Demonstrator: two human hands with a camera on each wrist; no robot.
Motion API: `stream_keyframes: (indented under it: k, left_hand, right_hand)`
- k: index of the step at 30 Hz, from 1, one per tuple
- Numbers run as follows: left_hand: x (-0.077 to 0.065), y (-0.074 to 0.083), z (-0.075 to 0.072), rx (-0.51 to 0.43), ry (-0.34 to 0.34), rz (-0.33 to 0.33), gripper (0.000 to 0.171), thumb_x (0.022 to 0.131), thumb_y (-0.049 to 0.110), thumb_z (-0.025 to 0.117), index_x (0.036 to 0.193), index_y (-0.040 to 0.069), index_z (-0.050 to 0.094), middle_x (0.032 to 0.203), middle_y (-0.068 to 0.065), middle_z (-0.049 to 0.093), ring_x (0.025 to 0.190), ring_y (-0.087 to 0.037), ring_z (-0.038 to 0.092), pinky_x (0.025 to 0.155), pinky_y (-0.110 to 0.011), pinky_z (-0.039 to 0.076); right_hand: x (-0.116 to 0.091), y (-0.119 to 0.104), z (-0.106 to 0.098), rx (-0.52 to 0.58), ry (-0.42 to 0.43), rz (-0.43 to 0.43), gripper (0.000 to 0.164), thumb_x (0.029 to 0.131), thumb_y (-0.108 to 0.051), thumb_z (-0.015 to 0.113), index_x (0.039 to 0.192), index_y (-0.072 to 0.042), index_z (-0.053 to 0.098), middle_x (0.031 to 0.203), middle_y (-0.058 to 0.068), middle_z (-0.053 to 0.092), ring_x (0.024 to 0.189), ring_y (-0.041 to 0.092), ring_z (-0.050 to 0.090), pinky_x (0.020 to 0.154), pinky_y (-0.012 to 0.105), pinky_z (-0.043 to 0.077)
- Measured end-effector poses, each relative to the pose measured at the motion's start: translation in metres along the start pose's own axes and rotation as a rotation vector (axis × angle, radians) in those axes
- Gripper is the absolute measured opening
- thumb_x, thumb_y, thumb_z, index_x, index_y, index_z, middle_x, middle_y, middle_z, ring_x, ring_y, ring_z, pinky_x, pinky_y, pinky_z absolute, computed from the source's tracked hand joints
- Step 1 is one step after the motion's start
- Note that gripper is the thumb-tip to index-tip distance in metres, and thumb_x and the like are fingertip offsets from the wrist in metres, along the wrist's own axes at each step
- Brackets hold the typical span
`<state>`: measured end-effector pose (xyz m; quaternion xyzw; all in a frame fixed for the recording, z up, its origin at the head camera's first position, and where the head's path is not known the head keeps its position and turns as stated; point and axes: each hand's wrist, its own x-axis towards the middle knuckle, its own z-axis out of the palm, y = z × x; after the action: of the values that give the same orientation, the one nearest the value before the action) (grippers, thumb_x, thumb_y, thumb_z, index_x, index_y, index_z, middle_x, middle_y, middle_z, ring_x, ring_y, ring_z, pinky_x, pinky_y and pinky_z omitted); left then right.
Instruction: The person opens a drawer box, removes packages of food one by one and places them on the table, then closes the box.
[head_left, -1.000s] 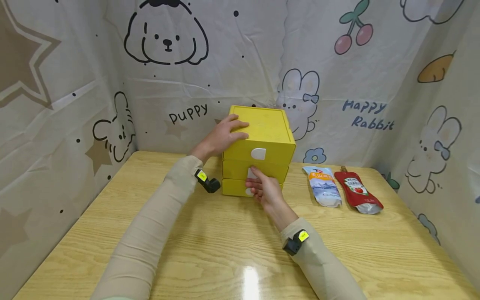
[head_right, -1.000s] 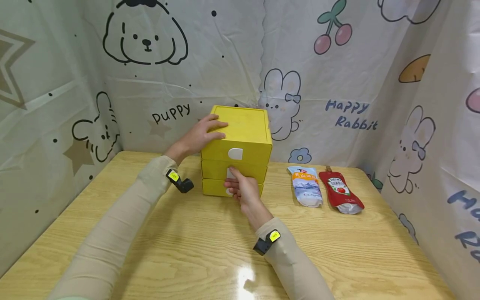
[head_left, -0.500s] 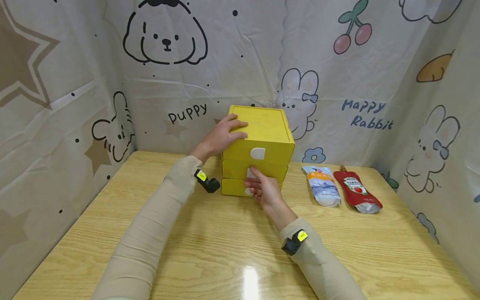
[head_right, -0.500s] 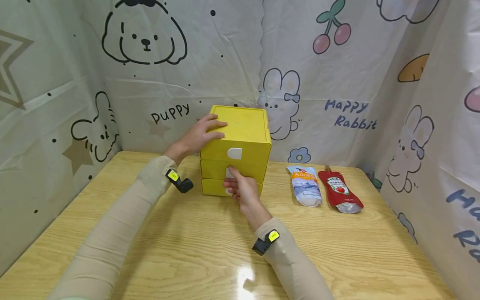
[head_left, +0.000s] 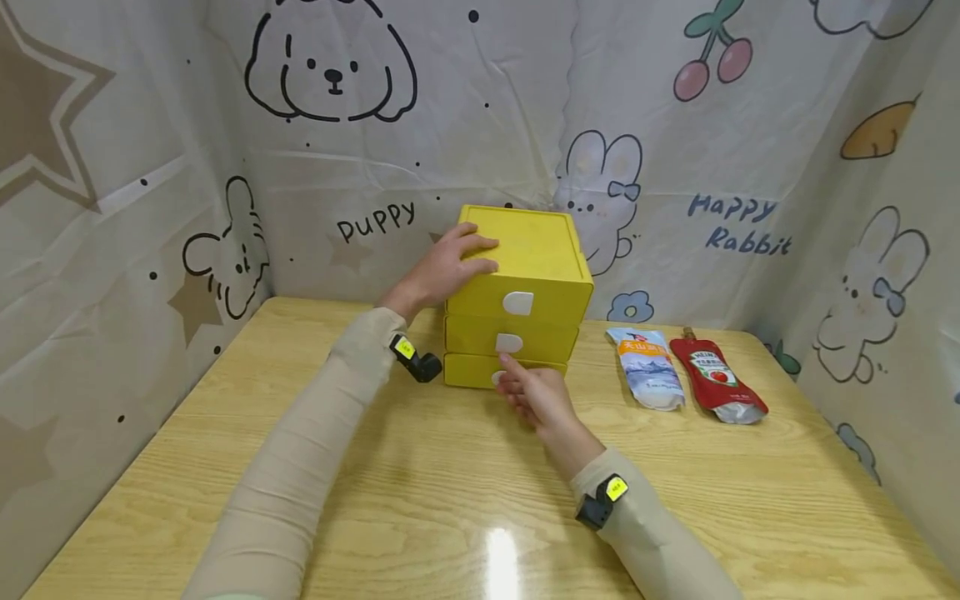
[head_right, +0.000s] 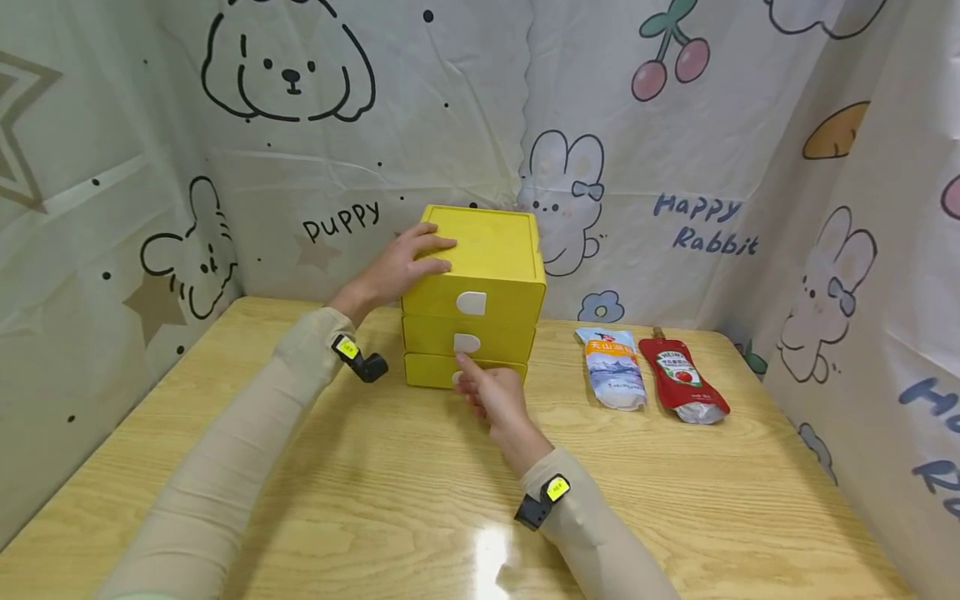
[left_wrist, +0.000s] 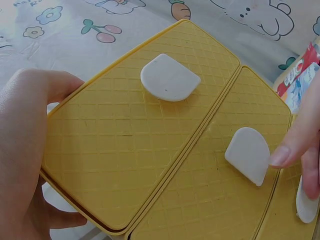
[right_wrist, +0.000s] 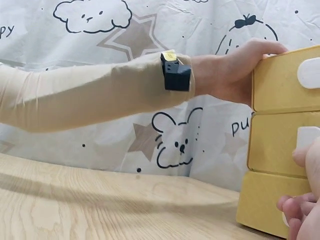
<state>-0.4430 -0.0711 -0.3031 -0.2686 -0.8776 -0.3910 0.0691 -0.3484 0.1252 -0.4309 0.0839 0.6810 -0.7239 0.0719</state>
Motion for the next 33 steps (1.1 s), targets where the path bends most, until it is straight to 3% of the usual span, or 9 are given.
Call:
stream_keyframes:
  k: [9,20,33]
  left_hand:
    - [0.0,0.003,-0.001,-0.002,-0.003,-0.007,0.053,0.103,0.042,0.059,0.148,0.014,0.059,0.168,-0.012,0.023,0.153,-0.031,0.02,0.121,-0.051,0.02]
    - [-0.002,0.002,-0.001,0.003,-0.005,-0.008,0.053,0.103,0.041,0.059,0.149,0.014,0.059,0.168,-0.011,0.022,0.153,-0.032,0.021,0.121,-0.052,0.021]
    - [0.0,0.002,-0.001,0.005,0.0,-0.011,0.053,0.103,0.042,0.059,0.148,0.015,0.059,0.168,-0.011,0.023,0.152,-0.033,0.022,0.121,-0.052,0.021]
  right_hand:
    - [0.007,0.008,-0.008,0.056,-0.048,0.068,0.048,0.102,-0.04,0.066,0.103,0.008,0.069,0.072,0.004,0.07,0.051,0.005,0.055,0.048,0.018,0.048]
    - [0.011,0.016,-0.011,0.09,-0.083,0.111,0.06,0.101,-0.046,0.066,0.111,0.013,0.064,0.072,0.007,0.072,0.052,0.005,0.061,0.049,0.018,0.052]
    - [0.013,0.02,0.002,0.24,-0.074,0.079,0.035,0.104,-0.03,0.065,0.098,0.004,0.069,0.068,0.005,0.069,0.055,0.006,0.063,0.054,0.017,0.053]
